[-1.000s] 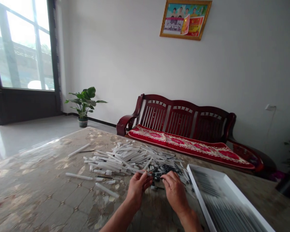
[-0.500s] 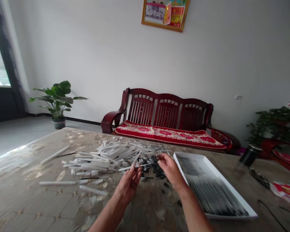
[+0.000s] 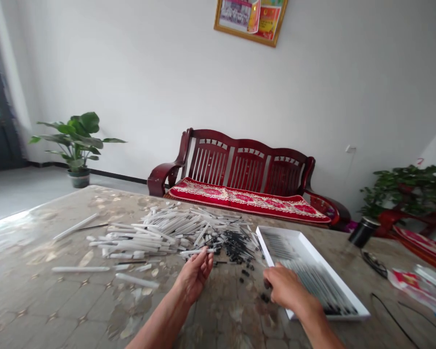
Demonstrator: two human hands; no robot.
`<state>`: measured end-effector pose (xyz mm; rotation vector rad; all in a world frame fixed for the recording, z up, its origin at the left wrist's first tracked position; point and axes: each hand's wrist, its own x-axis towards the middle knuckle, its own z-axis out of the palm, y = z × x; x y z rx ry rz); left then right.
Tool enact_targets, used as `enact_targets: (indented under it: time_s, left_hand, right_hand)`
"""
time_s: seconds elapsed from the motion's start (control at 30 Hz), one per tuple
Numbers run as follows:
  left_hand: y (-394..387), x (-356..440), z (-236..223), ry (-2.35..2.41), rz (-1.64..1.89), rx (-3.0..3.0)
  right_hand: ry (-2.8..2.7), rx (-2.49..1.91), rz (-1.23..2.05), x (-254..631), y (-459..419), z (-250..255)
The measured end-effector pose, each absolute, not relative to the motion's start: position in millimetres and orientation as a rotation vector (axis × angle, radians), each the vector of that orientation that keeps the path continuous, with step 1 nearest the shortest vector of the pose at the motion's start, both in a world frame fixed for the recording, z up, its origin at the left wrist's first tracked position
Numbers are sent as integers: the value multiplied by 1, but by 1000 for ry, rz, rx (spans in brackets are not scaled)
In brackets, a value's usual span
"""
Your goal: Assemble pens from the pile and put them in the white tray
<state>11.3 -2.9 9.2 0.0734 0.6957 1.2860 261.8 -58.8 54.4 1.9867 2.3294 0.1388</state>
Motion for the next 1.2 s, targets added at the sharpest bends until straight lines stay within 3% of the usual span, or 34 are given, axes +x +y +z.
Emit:
enact_targets:
  time_s: [0.23,0.6,0.7,0.93,1.2]
  left_hand:
    - [-4,10,9,696,1262,38]
    - [-4,10,9,650,1264,-11]
    - [-4,9,11,651,1258,-4]
    - [-4,5,15,671,1277,-4]
    - [-5,9,8,765,1273,130]
  right_hand:
    - [2298,2123,257,257,-68,24]
    - [2682,3117,82,239,-38,-64]
    - [2711,3227,-3,212,-10,-56]
    - [3027,3019,-376,149,32,-29]
    - [3097,3062,-700,147,51,-1]
